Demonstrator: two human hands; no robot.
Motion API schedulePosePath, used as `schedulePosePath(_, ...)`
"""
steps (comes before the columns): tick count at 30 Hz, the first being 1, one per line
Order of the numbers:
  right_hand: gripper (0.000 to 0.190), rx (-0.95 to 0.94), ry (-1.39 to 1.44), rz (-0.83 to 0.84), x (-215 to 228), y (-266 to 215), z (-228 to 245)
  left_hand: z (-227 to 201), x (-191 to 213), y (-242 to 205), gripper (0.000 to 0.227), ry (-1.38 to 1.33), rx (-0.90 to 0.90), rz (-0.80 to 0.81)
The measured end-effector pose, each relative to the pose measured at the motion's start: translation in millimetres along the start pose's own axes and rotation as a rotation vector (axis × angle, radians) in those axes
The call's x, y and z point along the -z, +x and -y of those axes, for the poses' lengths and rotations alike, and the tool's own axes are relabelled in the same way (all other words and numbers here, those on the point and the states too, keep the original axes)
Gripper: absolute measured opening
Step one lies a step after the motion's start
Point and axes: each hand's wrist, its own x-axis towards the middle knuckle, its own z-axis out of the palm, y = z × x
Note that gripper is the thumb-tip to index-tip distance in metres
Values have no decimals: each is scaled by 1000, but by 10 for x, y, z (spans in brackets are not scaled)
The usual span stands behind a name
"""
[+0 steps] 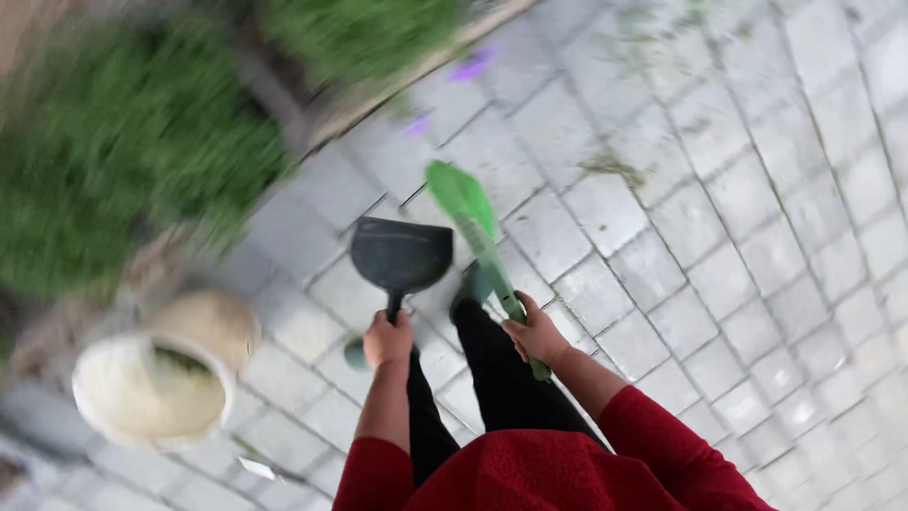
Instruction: The person sweeps debris from a stone pavement into a dustpan and then uses a small knife to scrape moss from the joints between the paving stones.
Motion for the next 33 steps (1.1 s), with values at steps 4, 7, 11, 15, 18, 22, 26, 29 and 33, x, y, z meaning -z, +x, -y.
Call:
schedulePosePath(4,40,-36,492,-240,850,153,-234,-1487,-209,-13,42,97,-146,90)
schedulePosePath(7,25,-45,820,-355,1399,459,-535,-2555,-192,-203,44,174,-245,121)
schedulePosePath(11,26,-158,1483,-408,2040,797,-738,-3726,-294,-350,48,244,-387,127)
schedulePosePath(15,28,-227,1887,-418,2570,1294,-919,-4635,-764,-190,45,340,-431,141)
schedulePosePath(18,26,-272,2178,-347,2967,1835,-1127,-5247,-1275,80,47,413,-455,184)
schedulePosePath(22,18,-357,2452,-332,3565,2536,-1203,-6311,-1544,165,48,400,-498,255)
schedulePosePath(26,7,-348,2642,-427,4375,2853,-747,-7156,-1697,356,52,459,-546,247)
schedulePosePath(29,18,-260,2675,-421,4854,3519,-743,-7799,-1624,409,48,445,-590,238)
schedulePosePath(33,21,-97,2649,-301,5205,2808,157,-8149,-1784,742,46,348,-661,210)
